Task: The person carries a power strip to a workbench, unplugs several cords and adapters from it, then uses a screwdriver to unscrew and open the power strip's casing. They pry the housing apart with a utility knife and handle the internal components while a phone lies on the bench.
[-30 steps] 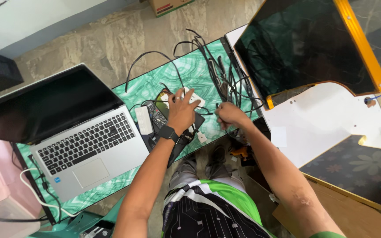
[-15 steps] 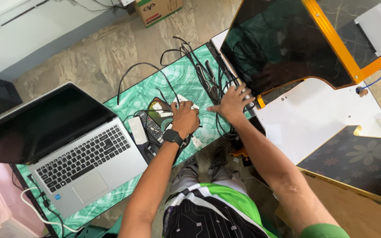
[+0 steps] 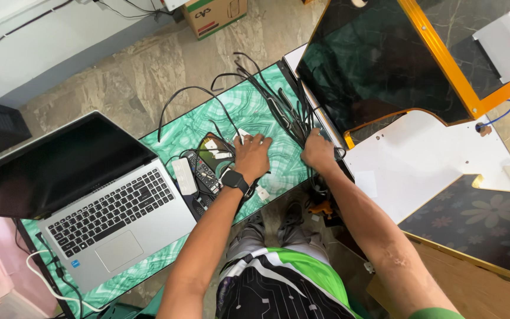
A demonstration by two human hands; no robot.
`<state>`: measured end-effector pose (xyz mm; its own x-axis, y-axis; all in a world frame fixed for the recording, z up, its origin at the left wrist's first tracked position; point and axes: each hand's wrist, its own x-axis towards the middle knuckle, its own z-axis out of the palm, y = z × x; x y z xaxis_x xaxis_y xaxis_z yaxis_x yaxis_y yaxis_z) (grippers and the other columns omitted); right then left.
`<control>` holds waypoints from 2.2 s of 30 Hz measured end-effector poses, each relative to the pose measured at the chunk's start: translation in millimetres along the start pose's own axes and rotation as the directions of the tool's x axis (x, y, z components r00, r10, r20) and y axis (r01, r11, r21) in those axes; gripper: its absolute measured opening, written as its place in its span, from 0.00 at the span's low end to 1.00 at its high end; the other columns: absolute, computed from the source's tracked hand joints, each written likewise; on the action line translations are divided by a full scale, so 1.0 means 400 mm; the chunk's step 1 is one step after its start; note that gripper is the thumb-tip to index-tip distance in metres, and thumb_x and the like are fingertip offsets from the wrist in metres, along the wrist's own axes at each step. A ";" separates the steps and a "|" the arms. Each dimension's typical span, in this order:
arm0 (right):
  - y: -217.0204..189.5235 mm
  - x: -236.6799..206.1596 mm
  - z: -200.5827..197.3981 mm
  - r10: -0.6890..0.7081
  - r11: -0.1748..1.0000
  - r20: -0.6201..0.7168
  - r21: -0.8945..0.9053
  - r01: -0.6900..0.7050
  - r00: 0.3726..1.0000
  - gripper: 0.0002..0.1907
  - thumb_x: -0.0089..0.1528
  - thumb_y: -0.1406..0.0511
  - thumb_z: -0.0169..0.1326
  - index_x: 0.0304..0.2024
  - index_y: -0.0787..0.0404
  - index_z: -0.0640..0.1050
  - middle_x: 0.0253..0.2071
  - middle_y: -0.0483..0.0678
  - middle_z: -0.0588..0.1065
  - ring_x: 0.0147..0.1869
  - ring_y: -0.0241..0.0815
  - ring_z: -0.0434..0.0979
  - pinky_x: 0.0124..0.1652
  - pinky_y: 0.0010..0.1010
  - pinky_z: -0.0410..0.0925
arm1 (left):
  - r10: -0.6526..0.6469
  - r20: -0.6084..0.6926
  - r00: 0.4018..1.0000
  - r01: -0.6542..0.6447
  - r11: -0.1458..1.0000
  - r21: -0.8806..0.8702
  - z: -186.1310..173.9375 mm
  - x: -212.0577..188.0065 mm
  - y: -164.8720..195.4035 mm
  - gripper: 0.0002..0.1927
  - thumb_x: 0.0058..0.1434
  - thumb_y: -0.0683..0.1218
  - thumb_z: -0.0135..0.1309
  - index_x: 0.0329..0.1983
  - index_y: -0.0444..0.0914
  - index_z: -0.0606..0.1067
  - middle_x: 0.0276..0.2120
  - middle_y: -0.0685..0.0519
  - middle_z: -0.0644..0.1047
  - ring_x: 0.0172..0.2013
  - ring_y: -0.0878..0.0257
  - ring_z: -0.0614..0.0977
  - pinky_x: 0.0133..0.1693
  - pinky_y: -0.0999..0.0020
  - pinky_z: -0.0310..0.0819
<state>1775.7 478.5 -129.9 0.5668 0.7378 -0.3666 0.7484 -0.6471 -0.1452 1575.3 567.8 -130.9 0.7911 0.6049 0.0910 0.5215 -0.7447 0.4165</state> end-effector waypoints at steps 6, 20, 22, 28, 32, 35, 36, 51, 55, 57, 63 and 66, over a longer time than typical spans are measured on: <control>0.048 0.004 -0.058 -0.010 0.996 0.092 0.090 0.001 0.996 0.43 0.53 0.65 0.60 0.63 0.78 0.56 0.48 0.72 0.75 0.55 0.68 0.77 0.55 0.49 0.69 | 0.066 -0.033 0.997 -0.066 0.998 -0.004 0.020 0.029 0.028 0.35 0.50 0.39 0.57 0.66 0.39 0.68 0.62 0.47 0.70 0.59 0.42 0.70 0.55 0.41 0.57; 0.058 -0.124 -0.427 -0.392 0.910 0.136 0.205 0.361 0.910 0.21 0.54 0.66 0.56 0.51 0.59 0.76 0.39 0.63 0.80 0.47 0.62 0.80 0.46 0.47 0.71 | 0.376 -0.304 0.875 -0.422 0.901 -0.102 -0.320 0.178 0.182 0.54 0.39 0.48 0.73 0.71 0.45 0.62 0.72 0.50 0.59 0.74 0.45 0.51 0.68 0.31 0.43; 0.035 -0.158 -0.499 -0.493 0.841 0.063 0.289 0.457 0.867 0.17 0.55 0.68 0.55 0.47 0.61 0.76 0.37 0.62 0.79 0.44 0.61 0.80 0.44 0.46 0.70 | 0.455 -0.311 0.835 -0.491 0.870 -0.047 -0.377 0.208 0.193 0.50 0.38 0.46 0.71 0.69 0.47 0.67 0.72 0.51 0.62 0.73 0.46 0.52 0.68 0.29 0.41; -0.055 -0.249 -0.641 -0.588 0.639 -0.341 0.361 0.679 0.734 0.15 0.55 0.71 0.56 0.45 0.65 0.75 0.34 0.59 0.76 0.37 0.55 0.77 0.41 0.40 0.70 | 0.332 -0.265 0.905 -0.384 0.906 -0.177 -0.476 0.283 0.214 0.07 0.64 0.46 0.66 0.37 0.40 0.79 0.35 0.48 0.82 0.45 0.49 0.84 0.52 0.54 0.77; -0.095 -0.284 -0.675 -0.371 0.740 -0.388 0.426 0.521 0.844 0.16 0.56 0.67 0.60 0.46 0.66 0.75 0.30 0.56 0.72 0.31 0.47 0.71 0.36 0.35 0.68 | 0.161 -0.533 0.831 -0.464 0.730 -0.502 -0.523 0.297 0.238 0.04 0.57 0.37 0.60 0.36 0.34 0.77 0.31 0.47 0.81 0.33 0.55 0.83 0.35 0.65 0.77; -0.119 -0.275 -0.664 -0.340 0.685 -0.395 0.517 0.512 0.853 0.17 0.53 0.65 0.65 0.41 0.66 0.76 0.30 0.49 0.75 0.33 0.38 0.72 0.36 0.32 0.69 | -0.030 -0.451 0.892 -0.313 0.679 -0.664 -0.548 0.295 0.260 0.06 0.62 0.38 0.63 0.33 0.33 0.77 0.24 0.47 0.79 0.26 0.62 0.78 0.31 0.68 0.73; -0.124 -0.267 -0.654 -0.371 0.598 -0.451 0.553 0.580 0.812 0.20 0.54 0.66 0.63 0.46 0.67 0.75 0.32 0.47 0.75 0.35 0.36 0.72 0.38 0.30 0.69 | -0.039 -0.470 0.882 -0.340 0.637 -0.692 -0.545 0.295 0.276 0.05 0.63 0.36 0.63 0.34 0.34 0.77 0.24 0.49 0.80 0.27 0.64 0.79 0.32 0.69 0.74; -0.130 -0.403 -0.492 -0.541 0.161 -0.229 0.917 0.366 0.809 0.11 0.53 0.70 0.59 0.38 0.67 0.76 0.29 0.47 0.77 0.30 0.36 0.79 0.32 0.30 0.72 | -0.054 -0.403 0.914 -0.372 0.288 -0.883 -0.518 0.005 0.373 0.24 0.60 0.30 0.46 0.60 0.36 0.63 0.47 0.48 0.75 0.46 0.60 0.78 0.49 0.67 0.76; -0.120 -0.461 -0.459 -0.553 0.253 -0.294 0.832 0.494 0.779 0.09 0.60 0.67 0.59 0.36 0.69 0.77 0.27 0.52 0.75 0.29 0.40 0.76 0.31 0.34 0.69 | 0.091 -0.482 0.872 -0.482 0.337 -0.809 -0.554 -0.155 0.385 0.39 0.57 0.37 0.58 0.69 0.34 0.53 0.57 0.48 0.70 0.57 0.57 0.74 0.60 0.64 0.67; -0.130 -0.499 -0.426 -0.581 0.344 -0.401 0.667 0.661 0.708 0.10 0.61 0.66 0.59 0.39 0.70 0.78 0.30 0.54 0.77 0.33 0.41 0.77 0.34 0.36 0.69 | -0.194 -0.511 0.838 -0.382 0.461 -0.801 -0.521 -0.214 0.437 0.40 0.55 0.41 0.64 0.66 0.33 0.57 0.51 0.48 0.74 0.51 0.59 0.77 0.54 0.65 0.72; -0.238 -0.654 -0.299 -0.705 0.471 -0.205 0.580 0.665 0.679 0.15 0.58 0.63 0.61 0.40 0.69 0.79 0.34 0.58 0.81 0.43 0.45 0.82 0.45 0.40 0.73 | -0.700 -0.450 0.555 -0.143 0.453 -0.880 -0.470 -0.403 0.461 0.15 0.61 0.48 0.65 0.41 0.33 0.75 0.34 0.53 0.83 0.36 0.63 0.85 0.40 0.66 0.80; -0.292 -0.734 -0.262 -0.860 0.375 -0.094 0.552 0.745 0.502 0.22 0.54 0.64 0.65 0.48 0.70 0.77 0.43 0.58 0.81 0.50 0.45 0.80 0.51 0.39 0.72 | -0.735 -0.566 0.373 -0.124 0.565 -0.816 -0.463 -0.536 0.454 0.11 0.63 0.46 0.63 0.40 0.33 0.77 0.34 0.54 0.83 0.35 0.64 0.85 0.39 0.68 0.79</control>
<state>1557.9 357.6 90.8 -0.3267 0.9448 0.0268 0.5129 0.2010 -0.8346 1441.2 355.2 92.5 -0.2697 0.9327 0.2394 -0.0641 -0.2655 0.9620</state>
